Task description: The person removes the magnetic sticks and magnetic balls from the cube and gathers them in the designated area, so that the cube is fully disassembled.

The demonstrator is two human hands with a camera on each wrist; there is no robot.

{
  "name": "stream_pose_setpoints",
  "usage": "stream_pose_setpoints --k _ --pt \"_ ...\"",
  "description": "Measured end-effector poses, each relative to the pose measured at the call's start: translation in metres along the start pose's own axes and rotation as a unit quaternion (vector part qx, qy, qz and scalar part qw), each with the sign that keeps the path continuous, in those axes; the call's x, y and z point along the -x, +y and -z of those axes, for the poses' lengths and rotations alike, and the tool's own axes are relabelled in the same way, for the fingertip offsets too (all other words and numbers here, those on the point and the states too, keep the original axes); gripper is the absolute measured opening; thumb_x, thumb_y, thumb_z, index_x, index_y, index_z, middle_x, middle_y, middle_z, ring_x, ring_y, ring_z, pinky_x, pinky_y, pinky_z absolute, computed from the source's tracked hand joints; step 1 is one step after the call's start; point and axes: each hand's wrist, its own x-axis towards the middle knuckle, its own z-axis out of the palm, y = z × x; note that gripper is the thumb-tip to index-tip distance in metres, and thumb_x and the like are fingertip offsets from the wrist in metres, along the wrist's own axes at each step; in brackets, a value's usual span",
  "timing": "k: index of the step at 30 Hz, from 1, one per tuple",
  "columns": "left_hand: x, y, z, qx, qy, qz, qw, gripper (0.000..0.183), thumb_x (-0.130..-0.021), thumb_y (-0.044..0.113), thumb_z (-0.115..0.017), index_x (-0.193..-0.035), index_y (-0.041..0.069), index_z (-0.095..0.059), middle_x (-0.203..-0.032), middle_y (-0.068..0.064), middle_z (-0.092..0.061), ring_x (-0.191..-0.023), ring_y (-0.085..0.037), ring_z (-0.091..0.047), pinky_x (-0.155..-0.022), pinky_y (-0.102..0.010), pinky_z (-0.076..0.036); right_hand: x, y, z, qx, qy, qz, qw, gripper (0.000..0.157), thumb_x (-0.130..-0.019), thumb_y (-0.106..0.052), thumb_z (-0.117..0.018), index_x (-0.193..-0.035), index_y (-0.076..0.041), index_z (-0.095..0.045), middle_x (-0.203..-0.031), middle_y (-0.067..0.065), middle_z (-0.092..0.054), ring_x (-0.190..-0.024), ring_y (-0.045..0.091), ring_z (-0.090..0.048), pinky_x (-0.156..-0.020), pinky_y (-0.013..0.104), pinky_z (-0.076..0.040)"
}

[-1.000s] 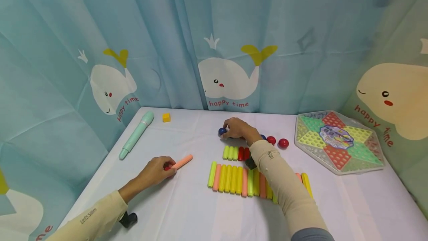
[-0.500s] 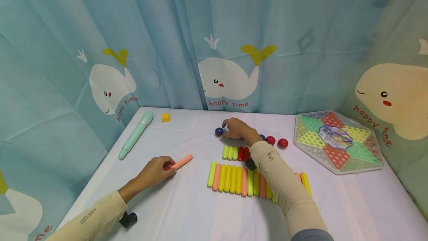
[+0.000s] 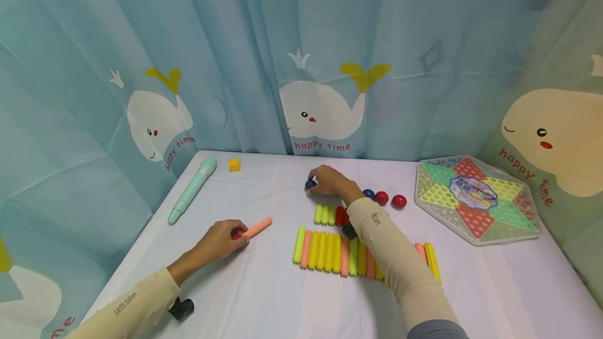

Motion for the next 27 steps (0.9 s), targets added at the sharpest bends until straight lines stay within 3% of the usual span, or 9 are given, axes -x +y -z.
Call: stream_pose_setpoints --k 11,19,27 --pt "0.0 0.0 0.0 0.003 0.001 -0.007 1.0 0.014 -0.085 0.014 -0.076 -0.097 0.007 -0.073 -0.081 0.003 -0.064 -0.07 -0.009 -0.052 -0.063 -0.026 -0.045 0.003 0.001 -0.002 0.009 0.0 0.002 1.0 0.048 -0.093 -0.029 -0.073 -0.135 -0.009 -0.06 -0.13 0.016 -0.06 -0.112 0.028 -0.054 -0.107 0.048 -0.045" --pt "-0.001 0.0 0.0 -0.006 -0.007 -0.009 0.9999 0.014 -0.087 0.015 -0.075 -0.098 0.007 -0.073 -0.079 0.005 -0.062 -0.07 -0.01 -0.051 -0.063 -0.026 -0.044 0.011 0.003 -0.001 0.001 0.021 -0.008 1.0 0.071 -0.091 -0.036 -0.075 -0.15 -0.012 -0.042 -0.137 0.022 -0.051 -0.119 0.032 -0.053 -0.109 0.053 -0.043" --pt "0.001 0.001 0.006 -0.036 -0.026 -0.003 0.999 0.019 -0.091 0.028 -0.072 -0.103 0.013 -0.072 -0.078 0.009 -0.061 -0.071 -0.008 -0.053 -0.067 -0.029 -0.046 0.031 0.011 0.003 -0.006 0.061 0.038 0.997 0.07 -0.093 -0.032 -0.072 -0.15 -0.006 -0.041 -0.139 0.027 -0.048 -0.123 0.037 -0.053 -0.107 0.055 -0.044"
